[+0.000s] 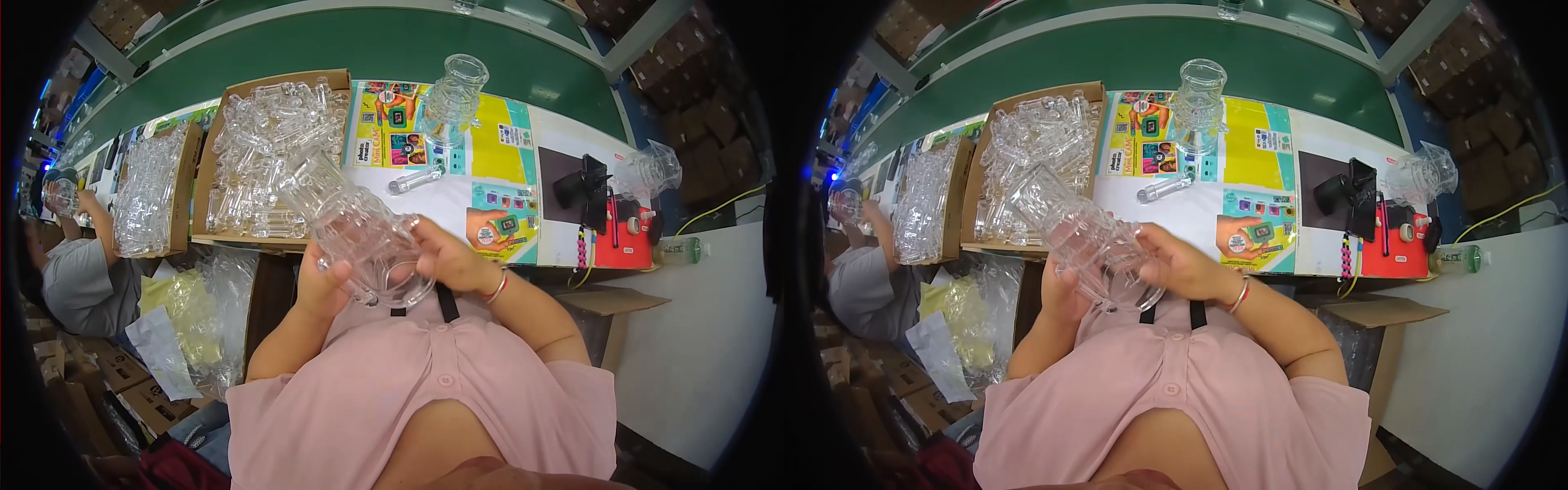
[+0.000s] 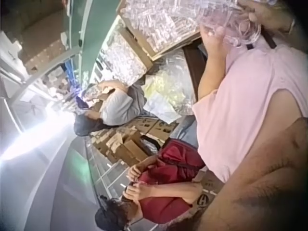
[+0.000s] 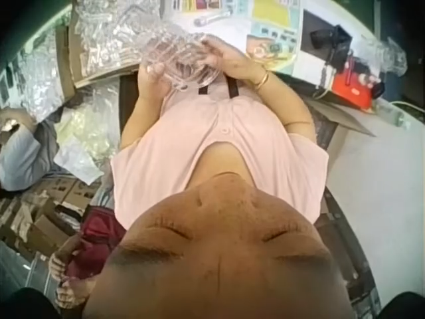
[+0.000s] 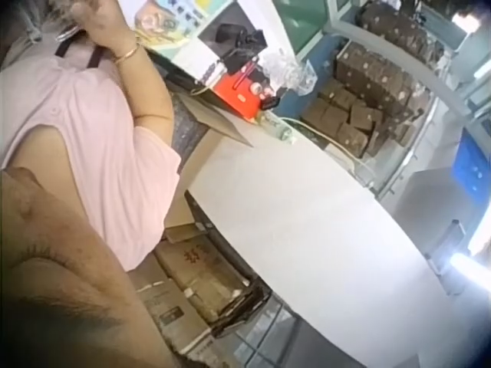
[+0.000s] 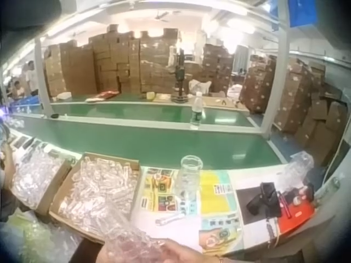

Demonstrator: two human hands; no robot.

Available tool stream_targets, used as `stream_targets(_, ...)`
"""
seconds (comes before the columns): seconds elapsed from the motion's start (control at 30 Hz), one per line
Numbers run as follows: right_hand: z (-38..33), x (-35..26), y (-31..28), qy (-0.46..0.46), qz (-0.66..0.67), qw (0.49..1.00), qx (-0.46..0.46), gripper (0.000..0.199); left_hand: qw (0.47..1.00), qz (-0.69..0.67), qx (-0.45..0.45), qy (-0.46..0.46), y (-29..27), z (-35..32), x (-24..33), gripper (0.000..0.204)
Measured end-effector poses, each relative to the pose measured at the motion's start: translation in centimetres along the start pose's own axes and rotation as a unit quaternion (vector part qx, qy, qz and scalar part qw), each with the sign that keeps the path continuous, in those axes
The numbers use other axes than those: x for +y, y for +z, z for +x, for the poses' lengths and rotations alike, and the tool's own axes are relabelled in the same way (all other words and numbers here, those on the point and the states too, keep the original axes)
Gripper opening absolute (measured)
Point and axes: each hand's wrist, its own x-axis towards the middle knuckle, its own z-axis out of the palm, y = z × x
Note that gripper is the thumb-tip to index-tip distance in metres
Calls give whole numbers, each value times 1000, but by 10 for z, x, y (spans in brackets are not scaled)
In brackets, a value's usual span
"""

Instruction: The person is inspecting glass mugs, cleaning them with an air blower, and preparing them for packaging.

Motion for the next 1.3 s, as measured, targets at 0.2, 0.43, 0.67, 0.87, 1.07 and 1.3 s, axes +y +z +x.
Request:
stream_targets(0.2,19,-12,-77,-135,-673,683,250,47,990,-140,30,8,-4,1,8,73)
stream_targets(0.43,27,-18,-85,-19,-634,745,205,29,993,78,65,65,5,0,13,82)
stream_targets(0.67,-21,-54,-35,-40,-370,912,174,27,983,177,25,38,21,1,25,80)
stream_targets(0.87,-43,-59,-20,-57,-188,971,139,35,986,158,-42,27,45,1,25,79)
stream_targets(1.07,-49,-55,-20,-113,-286,941,139,33,986,152,-71,16,52,2,22,78)
stream_targets(1.3,-57,-59,-11,-91,-353,918,159,33,982,156,-101,-25,52,5,23,76)
